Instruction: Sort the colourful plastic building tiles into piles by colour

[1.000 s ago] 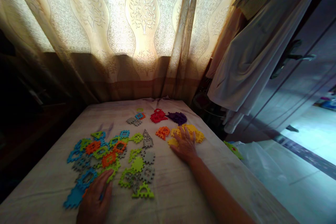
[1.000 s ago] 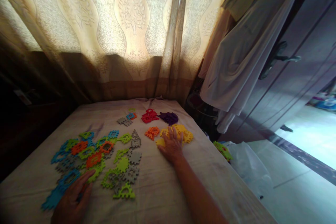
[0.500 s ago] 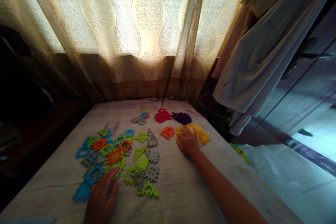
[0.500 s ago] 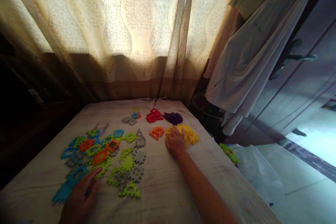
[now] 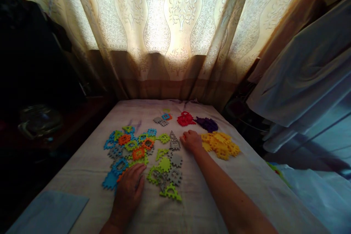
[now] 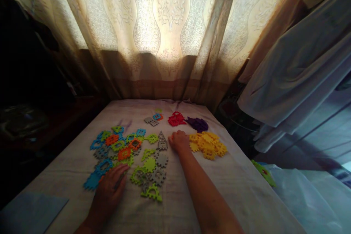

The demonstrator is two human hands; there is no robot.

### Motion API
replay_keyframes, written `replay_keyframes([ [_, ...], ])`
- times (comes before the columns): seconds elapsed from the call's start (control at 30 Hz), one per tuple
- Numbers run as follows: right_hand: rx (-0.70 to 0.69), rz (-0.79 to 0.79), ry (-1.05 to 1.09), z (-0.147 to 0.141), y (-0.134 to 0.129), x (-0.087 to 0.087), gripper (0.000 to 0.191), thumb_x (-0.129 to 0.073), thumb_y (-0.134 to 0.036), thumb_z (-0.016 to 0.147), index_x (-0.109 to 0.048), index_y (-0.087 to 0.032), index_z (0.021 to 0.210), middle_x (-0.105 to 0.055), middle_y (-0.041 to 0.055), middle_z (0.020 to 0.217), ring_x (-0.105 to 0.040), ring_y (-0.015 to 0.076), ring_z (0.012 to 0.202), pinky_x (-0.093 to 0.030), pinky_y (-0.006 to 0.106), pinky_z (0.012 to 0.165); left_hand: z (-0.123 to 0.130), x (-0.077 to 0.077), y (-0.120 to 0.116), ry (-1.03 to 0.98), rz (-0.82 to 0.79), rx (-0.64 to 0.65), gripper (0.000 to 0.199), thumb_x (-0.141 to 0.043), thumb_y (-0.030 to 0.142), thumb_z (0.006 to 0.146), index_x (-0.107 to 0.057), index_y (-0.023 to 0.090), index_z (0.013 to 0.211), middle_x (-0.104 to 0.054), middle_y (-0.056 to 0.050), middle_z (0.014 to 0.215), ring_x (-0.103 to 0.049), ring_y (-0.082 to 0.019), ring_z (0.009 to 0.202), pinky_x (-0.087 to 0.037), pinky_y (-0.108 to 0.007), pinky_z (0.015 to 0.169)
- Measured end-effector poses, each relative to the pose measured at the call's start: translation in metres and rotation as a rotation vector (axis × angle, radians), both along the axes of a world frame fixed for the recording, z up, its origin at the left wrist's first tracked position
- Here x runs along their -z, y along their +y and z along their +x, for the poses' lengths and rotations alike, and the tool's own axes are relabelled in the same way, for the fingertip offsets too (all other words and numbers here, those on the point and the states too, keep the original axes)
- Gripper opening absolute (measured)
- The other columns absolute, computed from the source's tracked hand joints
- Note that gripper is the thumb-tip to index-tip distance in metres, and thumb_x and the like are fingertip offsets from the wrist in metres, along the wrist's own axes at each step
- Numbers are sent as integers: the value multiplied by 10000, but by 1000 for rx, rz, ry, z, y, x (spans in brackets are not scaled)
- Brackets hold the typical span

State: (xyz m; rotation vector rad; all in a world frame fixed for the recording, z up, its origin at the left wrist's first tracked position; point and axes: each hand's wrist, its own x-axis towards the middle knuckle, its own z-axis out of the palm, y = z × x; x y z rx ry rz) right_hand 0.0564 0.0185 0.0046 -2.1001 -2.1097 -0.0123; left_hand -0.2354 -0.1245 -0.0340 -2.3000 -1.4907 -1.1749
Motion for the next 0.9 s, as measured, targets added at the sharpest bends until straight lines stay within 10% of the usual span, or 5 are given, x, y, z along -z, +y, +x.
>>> replay_keyframes([
  [0.3, -92, 157, 7, -23, -13, 4, 420, -455, -310, 900, -605, -194, 1275, -512, 143, 1406, -426, 288, 1293, -257, 457, 1082, -1, 5, 3, -242, -39, -78, 293, -438, 273, 916, -666, 222, 1093, -720, -64, 1085, -662, -195, 1039, -539, -355, 920],
  [0.53, -145, 109, 137, -78, 4, 28, 448, -382, -345, 953, -611, -144, 1281, -578, 147, 1342, -515, 230, 1242, -362, 342, 1058, -19, 0, 3, -480, -59, -200, 309, -415, 317, 932, -636, 214, 1122, -685, -73, 1160, -631, -196, 1104, -511, -361, 977],
  [0.9, -196, 244, 320, -58, -59, 46, 506, -354, -439, 934, -600, -178, 1292, -565, 126, 1364, -492, 267, 1282, -372, 447, 1090, -134, -27, 167, -96, -493, -488, 527, -363, 434, 895, -565, 148, 1289, -509, -169, 1427, -428, -338, 1347, -306, -555, 1108],
])
